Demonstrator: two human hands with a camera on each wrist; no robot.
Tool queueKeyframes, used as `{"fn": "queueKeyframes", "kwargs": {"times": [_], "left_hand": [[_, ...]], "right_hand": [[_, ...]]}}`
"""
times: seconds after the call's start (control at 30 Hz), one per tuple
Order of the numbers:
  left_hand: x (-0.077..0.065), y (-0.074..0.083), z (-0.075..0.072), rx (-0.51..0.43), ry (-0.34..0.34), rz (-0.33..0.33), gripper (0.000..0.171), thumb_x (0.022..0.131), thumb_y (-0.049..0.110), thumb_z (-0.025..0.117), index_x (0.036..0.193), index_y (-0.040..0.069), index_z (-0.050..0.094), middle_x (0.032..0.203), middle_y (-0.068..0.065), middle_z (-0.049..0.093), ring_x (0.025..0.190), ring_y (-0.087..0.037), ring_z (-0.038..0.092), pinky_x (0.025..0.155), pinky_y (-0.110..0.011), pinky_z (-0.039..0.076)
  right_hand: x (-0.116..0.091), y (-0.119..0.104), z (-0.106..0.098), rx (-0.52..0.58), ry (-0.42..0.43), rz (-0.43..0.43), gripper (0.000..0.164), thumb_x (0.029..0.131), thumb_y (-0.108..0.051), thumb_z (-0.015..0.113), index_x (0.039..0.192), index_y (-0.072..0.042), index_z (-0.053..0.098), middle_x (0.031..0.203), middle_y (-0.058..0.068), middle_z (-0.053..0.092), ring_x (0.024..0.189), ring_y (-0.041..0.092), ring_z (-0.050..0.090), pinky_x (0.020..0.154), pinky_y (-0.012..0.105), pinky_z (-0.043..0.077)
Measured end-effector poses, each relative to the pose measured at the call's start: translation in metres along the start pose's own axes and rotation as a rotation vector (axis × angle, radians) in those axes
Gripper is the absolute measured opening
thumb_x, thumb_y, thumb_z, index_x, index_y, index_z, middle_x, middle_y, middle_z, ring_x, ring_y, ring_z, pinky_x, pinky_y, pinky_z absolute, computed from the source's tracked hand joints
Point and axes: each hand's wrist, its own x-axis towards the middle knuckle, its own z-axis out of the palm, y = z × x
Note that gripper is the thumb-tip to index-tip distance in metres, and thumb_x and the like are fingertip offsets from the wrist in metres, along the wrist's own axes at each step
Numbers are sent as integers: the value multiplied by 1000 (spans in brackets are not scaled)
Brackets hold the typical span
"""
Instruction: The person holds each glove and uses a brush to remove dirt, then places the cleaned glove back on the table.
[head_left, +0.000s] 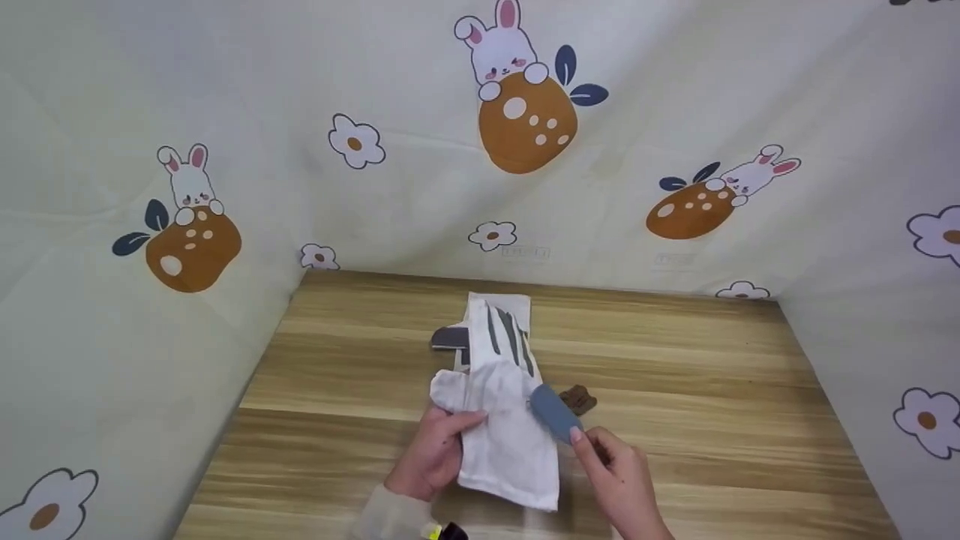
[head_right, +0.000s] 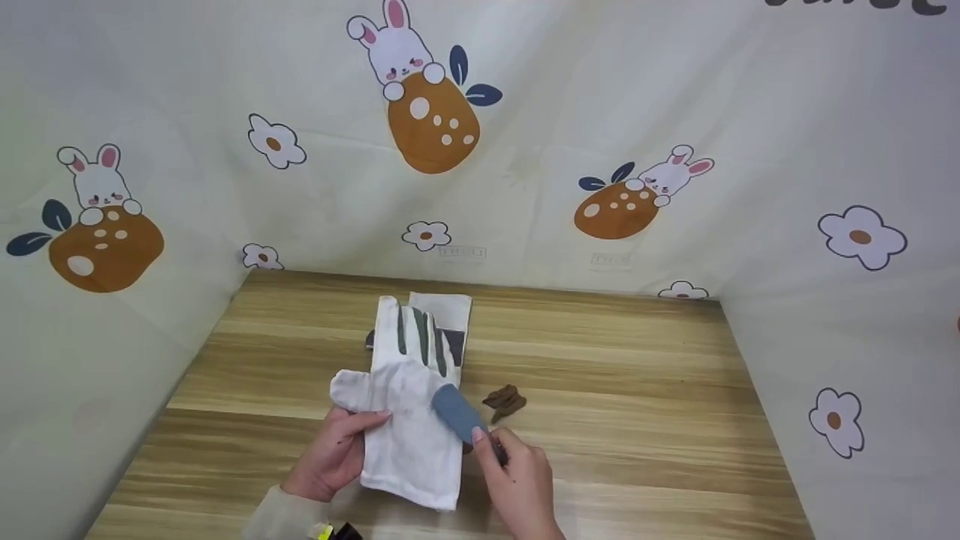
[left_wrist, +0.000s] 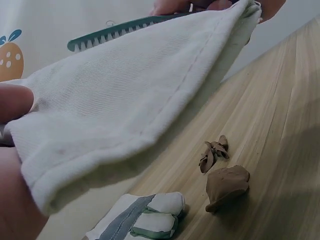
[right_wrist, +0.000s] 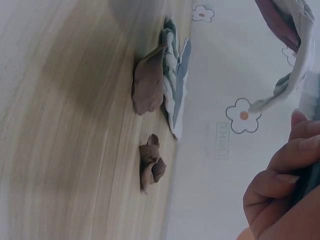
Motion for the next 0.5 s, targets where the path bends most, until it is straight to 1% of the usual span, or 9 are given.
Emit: {"fn": "queueKeyframes", "kwargs": {"times": [0.13,0.23,0.3,0.4,0.5], "left_hand": [[1,2,-1,-8,4,11,46,81,-9,53,122,1,32,118,-16,48,108,-30,49,97,-43,37],[1,2,-2,-8,10,7,48,81,-9,53,124,0,31,119,-17,48,109,-31,49,97,-44,37],[1,0,-1,-3,14,2,49,81,-9,53,124,0,31,119,-17,48,109,-31,49,97,-44,38],[2,-2,-1,-4,9,3,49,81,-9,53,124,1,32,119,-17,48,109,-31,49,97,-44,37],[1,-4,0,-11,-5,4,48,81,-9,54,123,2,33,119,-17,48,109,-31,49,98,-44,37]], "right_hand": [[3,2,-4,-39,-7,95,42,83,-57,51,70,-18,61,58,-2,50,53,13,46,45,23,37],[3,1,-6,-32,-3,129,44,84,-58,49,73,-16,62,60,-1,51,55,14,46,46,23,39],[1,-1,-6,-8,10,110,43,85,-55,50,74,-16,62,60,-1,51,55,14,47,46,23,39],[-1,-4,-4,21,15,35,36,86,-50,52,73,-19,62,57,-2,50,53,13,46,45,23,39],[-1,-4,0,18,11,-34,30,87,-47,54,71,-22,61,55,-5,49,50,12,45,44,23,39]]}}
